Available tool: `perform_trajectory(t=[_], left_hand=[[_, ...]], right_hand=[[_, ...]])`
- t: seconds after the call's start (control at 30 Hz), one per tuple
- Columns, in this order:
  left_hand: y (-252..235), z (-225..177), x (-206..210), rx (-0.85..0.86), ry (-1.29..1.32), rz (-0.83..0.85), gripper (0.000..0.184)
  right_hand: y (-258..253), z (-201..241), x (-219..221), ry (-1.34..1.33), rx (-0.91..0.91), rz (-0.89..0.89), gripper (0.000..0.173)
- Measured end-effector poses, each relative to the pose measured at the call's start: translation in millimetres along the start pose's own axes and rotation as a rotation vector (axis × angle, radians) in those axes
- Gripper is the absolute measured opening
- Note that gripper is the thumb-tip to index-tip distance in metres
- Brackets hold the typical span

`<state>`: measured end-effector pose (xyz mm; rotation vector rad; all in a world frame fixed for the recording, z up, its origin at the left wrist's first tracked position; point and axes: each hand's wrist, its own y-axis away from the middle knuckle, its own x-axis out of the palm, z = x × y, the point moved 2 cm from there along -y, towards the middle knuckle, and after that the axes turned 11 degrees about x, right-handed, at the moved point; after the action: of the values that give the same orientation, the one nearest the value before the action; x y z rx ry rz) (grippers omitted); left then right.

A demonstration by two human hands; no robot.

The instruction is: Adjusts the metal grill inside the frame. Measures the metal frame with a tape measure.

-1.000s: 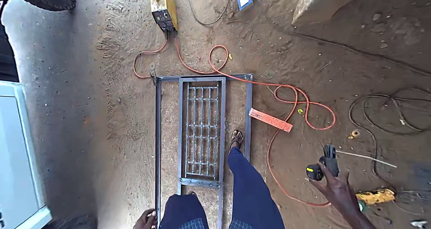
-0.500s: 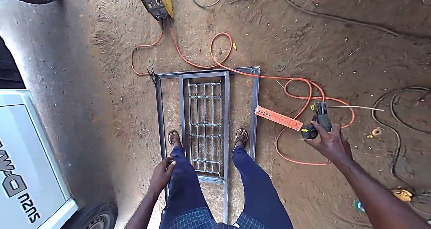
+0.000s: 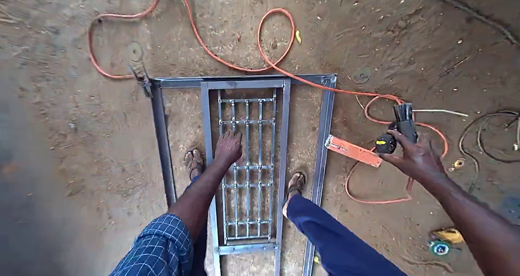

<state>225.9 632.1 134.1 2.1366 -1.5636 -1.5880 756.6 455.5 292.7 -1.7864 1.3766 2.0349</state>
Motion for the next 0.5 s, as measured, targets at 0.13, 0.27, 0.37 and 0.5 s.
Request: perform_trajectory(t=[0.13,0.27,0.37,0.5], left_hand=[[-90,35,62,0.058,-0.137,-0.046,0.069],[-131,49,97,0.136,-0.248,-0.14,0.068],[-135,52,98,0.146,-0.27,-0.121,0.065],[-140,52,88,0.109,-0.233,-0.093,0.077]], right_hand=[[-110,55,50,-0.01,-0.099,-0.106,0.081],[-207,106,76,0.014,-0.165,-0.193,0.081],[-259,136,89,0.069,-0.227,-0.24,0.082],[-294,164,114,0.084,-0.2,-0.285,0.086]])
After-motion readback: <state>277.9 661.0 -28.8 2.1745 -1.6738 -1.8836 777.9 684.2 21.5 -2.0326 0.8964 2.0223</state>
